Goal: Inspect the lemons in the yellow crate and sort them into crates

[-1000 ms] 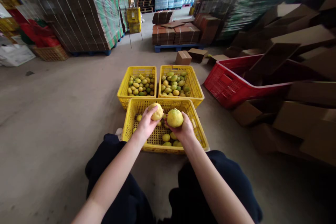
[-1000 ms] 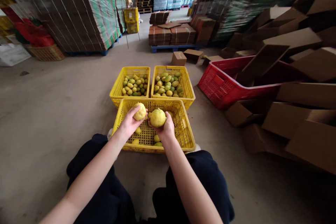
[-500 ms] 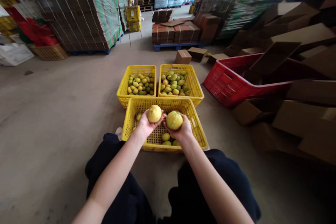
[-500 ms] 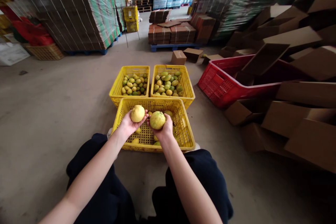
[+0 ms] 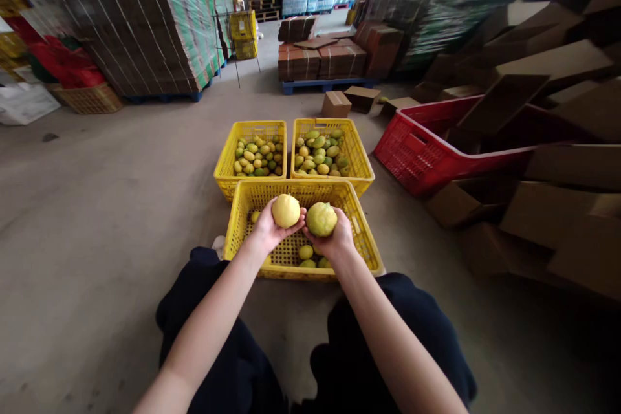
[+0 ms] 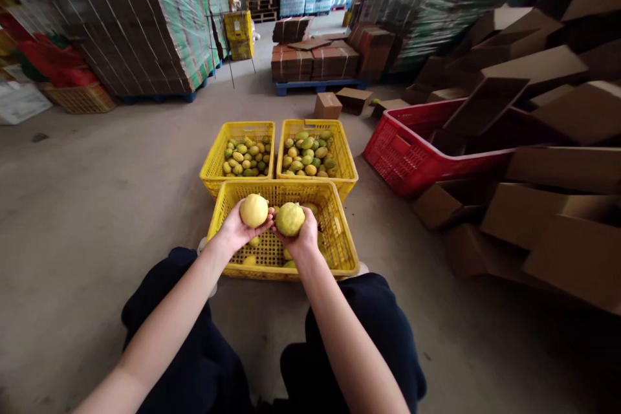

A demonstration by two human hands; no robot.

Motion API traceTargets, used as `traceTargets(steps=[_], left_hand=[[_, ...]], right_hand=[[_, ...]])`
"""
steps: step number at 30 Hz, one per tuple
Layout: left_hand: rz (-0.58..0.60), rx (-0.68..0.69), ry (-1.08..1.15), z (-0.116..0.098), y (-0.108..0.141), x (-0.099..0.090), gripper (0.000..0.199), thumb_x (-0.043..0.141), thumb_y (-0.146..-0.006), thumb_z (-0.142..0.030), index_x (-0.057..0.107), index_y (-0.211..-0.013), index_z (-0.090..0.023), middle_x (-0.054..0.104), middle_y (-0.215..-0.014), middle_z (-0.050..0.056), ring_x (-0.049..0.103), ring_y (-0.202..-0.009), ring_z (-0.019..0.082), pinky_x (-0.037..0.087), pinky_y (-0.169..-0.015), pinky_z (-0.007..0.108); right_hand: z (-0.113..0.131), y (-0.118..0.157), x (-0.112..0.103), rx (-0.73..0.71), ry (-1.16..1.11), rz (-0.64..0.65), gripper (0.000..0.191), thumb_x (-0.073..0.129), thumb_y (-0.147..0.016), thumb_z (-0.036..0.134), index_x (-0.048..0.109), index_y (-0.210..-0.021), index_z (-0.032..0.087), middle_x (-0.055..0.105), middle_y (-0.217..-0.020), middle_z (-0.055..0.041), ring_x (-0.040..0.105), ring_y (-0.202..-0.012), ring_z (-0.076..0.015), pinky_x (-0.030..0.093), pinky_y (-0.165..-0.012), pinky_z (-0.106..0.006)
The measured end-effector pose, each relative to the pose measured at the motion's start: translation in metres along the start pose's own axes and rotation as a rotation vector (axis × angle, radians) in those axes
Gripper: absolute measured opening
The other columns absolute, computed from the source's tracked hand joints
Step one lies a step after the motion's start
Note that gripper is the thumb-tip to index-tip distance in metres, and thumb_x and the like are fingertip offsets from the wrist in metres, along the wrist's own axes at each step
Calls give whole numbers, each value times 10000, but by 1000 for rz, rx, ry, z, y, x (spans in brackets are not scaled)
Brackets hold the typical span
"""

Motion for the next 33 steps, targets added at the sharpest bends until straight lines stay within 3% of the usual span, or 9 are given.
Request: traceTargets(steps=[4,9,15,25,33], left_hand=[[46,50,-18,-3,1,1,416,352,-930,-337,598,-1114,-57,704,-839,138,688,-723,202,585,-667,339],[94,70,29,-9,8,5,442,388,-919,-383,565,-1202,-93,705,-837,122,684,-677,192,577,-570,280],[171,127,30,-15,21,13,476,284,-946,-401,511,-1284,-155,700,-938,126,661,-564,149,528,-432,211],[82,87,224,-11,15,11,490,323,-955,-373,478,-1288,-49,673,-985,195,668,-955,243,584,-636,205],[74,125,142,-8,11,11,459,334,-952,-403,539,-1175,-59,656,-942,177,665,-951,242,588,-674,240]], right_hand=[[0,4,2,30,24,-28,194,425,-832,321,555,-770,192,642,-586,-28,609,-530,-171,525,-480,-304],[3,9,9,-18,18,89,226,475,-818,353,588,-814,157,678,-630,-72,640,-536,-186,538,-451,-289],[5,13,16,-36,16,267,285,474,-830,356,612,-880,112,690,-656,-100,621,-456,-164,502,-349,-219],[-1,9,15,70,-78,203,301,440,-882,387,593,-873,127,661,-604,-83,634,-466,-158,525,-378,-201],[0,10,18,57,-31,211,269,429,-897,341,587,-859,127,663,-613,-67,640,-501,-151,539,-412,-207]])
Point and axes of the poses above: each hand's wrist, its own y-axis away from the middle knuckle, its own x-axis out of the palm, z = x × y, the point moved 3 cm from there along -y, towards the middle knuckle
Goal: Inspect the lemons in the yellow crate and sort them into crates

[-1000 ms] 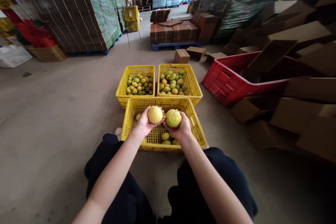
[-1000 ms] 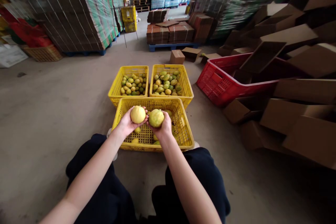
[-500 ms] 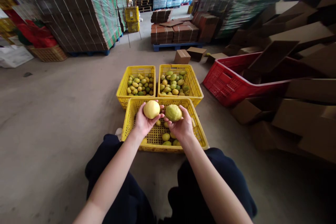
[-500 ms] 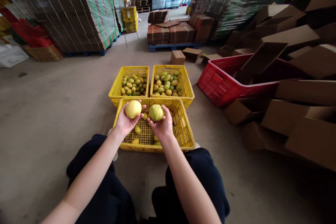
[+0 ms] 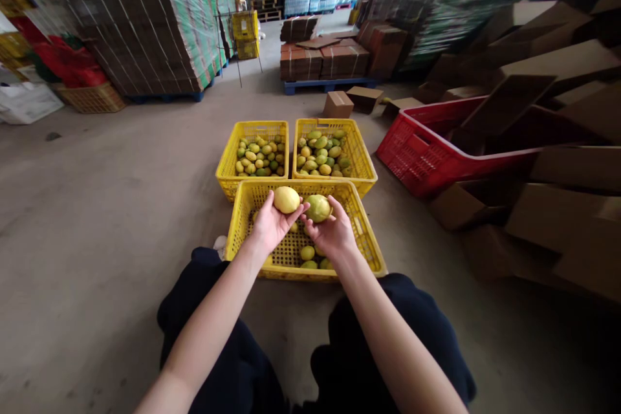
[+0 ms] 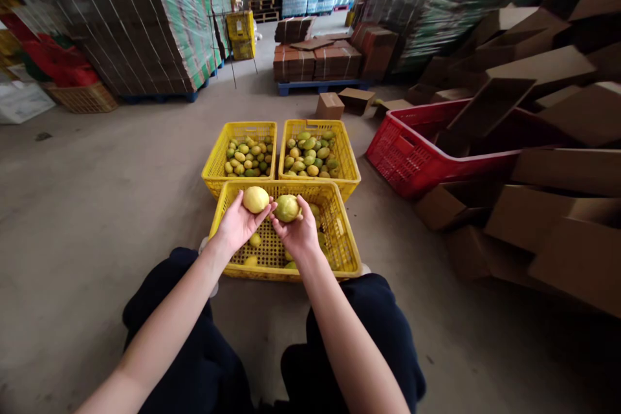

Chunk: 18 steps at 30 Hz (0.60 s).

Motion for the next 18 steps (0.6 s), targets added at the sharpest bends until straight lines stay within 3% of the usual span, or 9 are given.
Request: traceTargets(steps=[4,7,10,15,18], left_hand=[[18,202,-206,-4,1,-2,281,566,-869,-285,556,-1133,-187,647,-1000,90,665,-920,208,578,-751,299],[7,448,-396,-8,8,-1,424,731,-688,-85,609,-1062,-242,613,-1152,39,598,-1083,200,525,-878,279],[32,566,-525,-8,18,7,501,756,-578,17,658,-1000,-234,590,-1229,37,493,-1229,215,465,-956,243],[48,598,-572,-8,31,15,478,731,-542,69,679,-937,-194,624,-1146,74,483,-1235,230,413,-1016,292],[99,659,-665,-10,33,16,497,744,-527,57,680,-939,-212,621,-1139,63,476,-1232,231,411,-1011,298]], right_hand=[[2,-3,-3,-217,134,-55,92,607,-767,192,567,-847,170,657,-669,-6,625,-531,-132,557,-452,-230],[6,-1,-5,-514,339,-83,383,743,-596,109,570,-920,217,656,-793,39,641,-682,-130,584,-582,-252],[10,6,-4,-747,520,-70,527,778,-522,85,593,-988,247,650,-928,51,624,-855,-122,555,-737,-224],[10,16,-1,-829,510,-52,397,690,-613,89,595,-968,240,632,-1063,-6,570,-1054,-177,526,-849,-296],[8,20,1,-877,600,-40,441,687,-604,82,594,-998,259,607,-1114,-8,542,-1091,-189,509,-882,-324]])
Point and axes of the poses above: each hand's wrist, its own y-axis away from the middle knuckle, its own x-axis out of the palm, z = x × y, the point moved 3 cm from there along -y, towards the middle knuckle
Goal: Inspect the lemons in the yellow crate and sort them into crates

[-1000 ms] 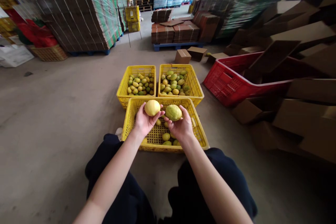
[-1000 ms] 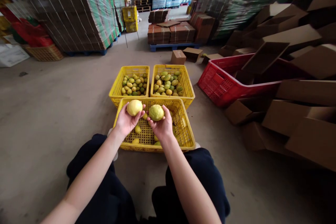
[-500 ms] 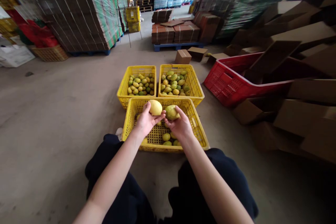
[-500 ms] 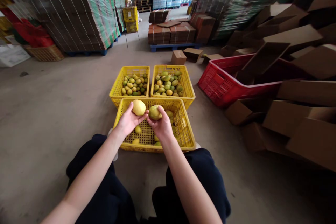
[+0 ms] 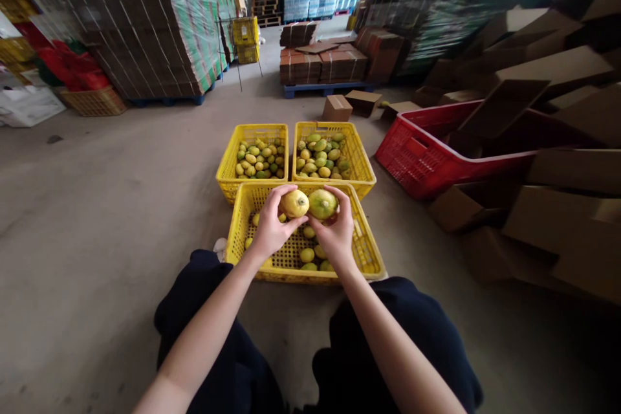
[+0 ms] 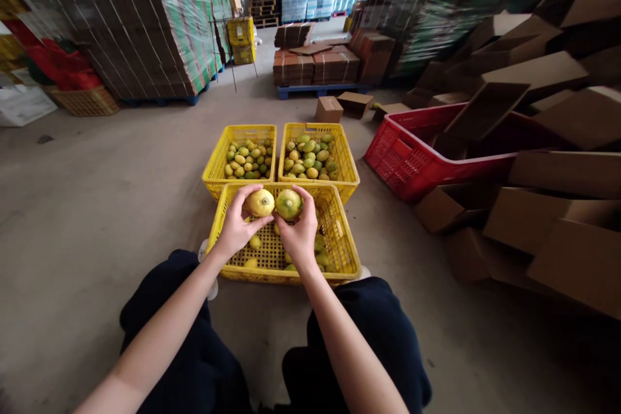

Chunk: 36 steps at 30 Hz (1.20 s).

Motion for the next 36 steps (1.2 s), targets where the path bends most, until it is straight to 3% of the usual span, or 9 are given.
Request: traceTargets(steps=[5,10,13,15,18,21,24,28,36], left_hand=[[38,33,-15,-1,0,-1,445,750,-563,15,681,-929,-228,618,-1157,51,451,-1263,223,394,-1035,309],[-47,-114,162,3,-1,-1,353,739,-630,-41,669,-920,-228,635,-1145,53,468,-1264,210,425,-1017,289],[-78,-172,235,8,-6,-5,429,768,-613,-66,655,-984,-251,639,-1144,35,536,-1190,207,473,-943,252],[-93,-184,270,10,-9,-9,440,768,-622,-80,648,-1006,-258,649,-1118,22,594,-1090,177,500,-859,203],[-57,-231,342,11,-12,-14,318,671,-757,-297,632,-1066,-234,677,-953,35,654,-784,137,522,-603,170],[67,-306,437,13,-11,-12,396,482,-836,-458,630,-1048,-159,653,-742,53,585,-519,123,473,-438,204],[92,-395,610,19,-9,-8,391,419,-857,-436,638,-960,-129,632,-671,63,608,-573,144,532,-557,256],[-46,-505,907,31,-12,-4,316,436,-868,-330,636,-1013,-132,671,-789,71,657,-784,145,548,-736,245],[-167,-408,965,40,-24,-2,247,464,-836,-218,683,-948,-191,706,-991,39,655,-920,165,526,-824,307]], right_hand=[[5,2,-1,-186,167,33,561,722,-547,46,596,-1046,271,579,-1122,3,510,-1115,-190,438,-975,-340],[6,2,-1,-145,120,27,546,741,-539,47,602,-1018,270,586,-1093,10,521,-1073,-176,464,-924,-312],[8,2,0,-54,37,56,573,755,-532,39,589,-1025,279,613,-1043,33,568,-969,-138,501,-826,-248],[9,1,0,65,-55,80,530,758,-571,90,577,-1029,286,634,-959,46,596,-813,-113,519,-655,-197],[8,0,3,248,-217,153,326,677,-709,304,565,-1012,262,650,-823,28,548,-537,-94,384,-360,-149],[5,-2,8,403,-385,263,326,516,-797,472,582,-954,194,655,-714,-27,492,-410,-103,260,-265,-155],[-1,-3,14,529,-548,342,402,422,-832,486,616,-882,137,640,-641,-64,522,-421,-128,311,-276,-178],[-11,-3,19,640,-770,264,344,438,-828,421,632,-838,136,660,-685,-82,638,-641,-176,544,-523,-272],[-21,-7,26,628,-929,85,149,568,-741,242,634,-870,207,715,-916,-28,666,-699,-162,571,-572,-293]])
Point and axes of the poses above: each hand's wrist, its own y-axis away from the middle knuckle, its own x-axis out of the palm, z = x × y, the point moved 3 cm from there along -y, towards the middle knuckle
